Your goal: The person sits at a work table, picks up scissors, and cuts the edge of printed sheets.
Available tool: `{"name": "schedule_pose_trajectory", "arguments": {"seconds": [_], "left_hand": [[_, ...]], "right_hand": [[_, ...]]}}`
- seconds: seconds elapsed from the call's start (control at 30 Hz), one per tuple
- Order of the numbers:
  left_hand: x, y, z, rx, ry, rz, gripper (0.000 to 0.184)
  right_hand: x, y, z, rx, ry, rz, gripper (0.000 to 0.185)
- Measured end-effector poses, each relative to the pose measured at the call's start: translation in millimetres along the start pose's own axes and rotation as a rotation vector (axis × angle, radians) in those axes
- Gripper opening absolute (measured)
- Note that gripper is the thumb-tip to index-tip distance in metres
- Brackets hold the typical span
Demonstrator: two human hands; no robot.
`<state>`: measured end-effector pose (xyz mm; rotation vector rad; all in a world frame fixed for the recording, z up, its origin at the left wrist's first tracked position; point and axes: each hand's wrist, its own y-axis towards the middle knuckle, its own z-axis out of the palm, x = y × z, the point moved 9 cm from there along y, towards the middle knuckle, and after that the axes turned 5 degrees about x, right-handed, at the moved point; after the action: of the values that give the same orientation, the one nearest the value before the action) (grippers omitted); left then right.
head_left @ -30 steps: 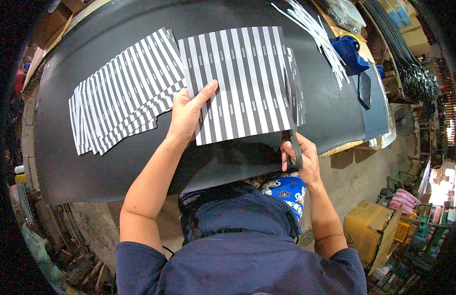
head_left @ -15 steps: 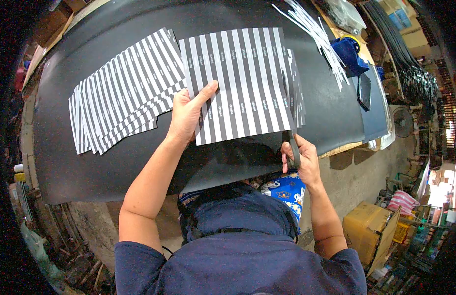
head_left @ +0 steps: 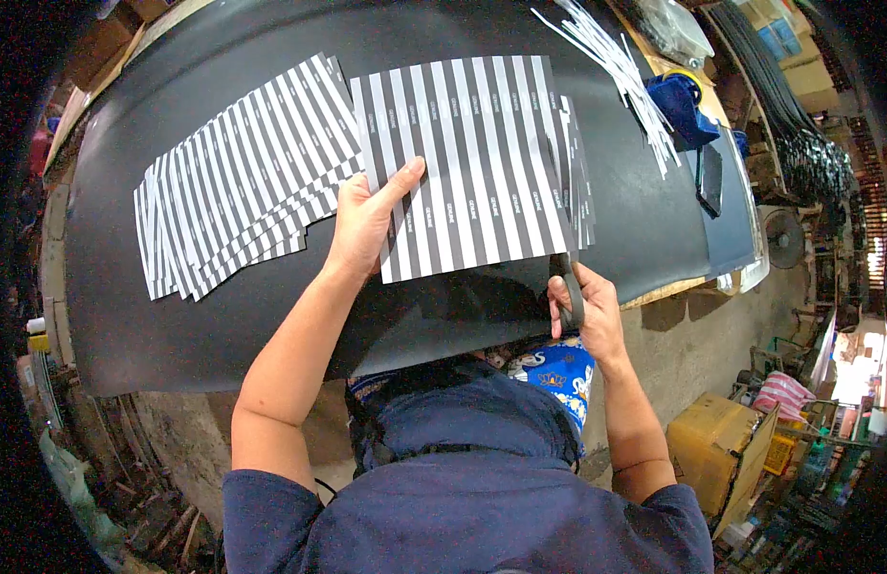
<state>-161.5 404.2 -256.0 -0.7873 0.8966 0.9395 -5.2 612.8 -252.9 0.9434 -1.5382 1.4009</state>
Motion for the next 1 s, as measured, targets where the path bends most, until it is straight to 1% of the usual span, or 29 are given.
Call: {"name": "schedule_pose_trajectory", "arguments": {"seconds": [0.2, 0.4, 0.47, 0.6, 0.67, 0.8, 0.87, 0.93, 1.0], "left_hand": [[-0.2, 0.5, -0.8, -0.016, -0.011, 0.009, 0.022], [7.8, -3.1, 5.6, 0.02, 0.017, -0.053, 0.024], [10.2, -4.4, 8.6, 0.03, 0.019, -0.062, 0.025], [13.4, -7.9, 15.0, 0.052, -0.042, -0.09, 0.023], [13.8, -10.3, 16.1, 0.059, -0.022, -0.101, 0.022], [12.5, -10.6, 16.8, 0.072, -0.022, -0.084, 0.022], [13.4, -10.1, 16.2, 0.062, -0.058, -0.075, 0.022], [11.7, -9.8, 16.0, 0.065, -0.055, -0.068, 0.023], [12.6, -9.6, 14.1, 0.072, 0.031, -0.082, 0.024]], "right_hand": [[-4.7, 2.7, 0.0, 0.016, 0.013, 0.025, 0.032], [0.8, 9.3, -0.8, 0.055, 0.064, -0.044, 0.021], [4.6, 12.8, -4.3, 0.042, 0.06, -0.11, 0.019], [10.8, 16.1, -5.4, 0.039, 0.084, -0.133, 0.022], [10.4, 19.6, -8.1, 0.036, 0.045, -0.189, 0.024], [12.2, 23.4, -8.8, 0.052, 0.067, -0.183, 0.025], [15.0, 25.1, -8.7, 0.064, 0.008, -0.202, 0.026], [17.4, 25.6, -7.5, 0.063, 0.008, -0.206, 0.026], [18.5, 25.8, -6.9, 0.059, 0.01, -0.21, 0.025]]}}
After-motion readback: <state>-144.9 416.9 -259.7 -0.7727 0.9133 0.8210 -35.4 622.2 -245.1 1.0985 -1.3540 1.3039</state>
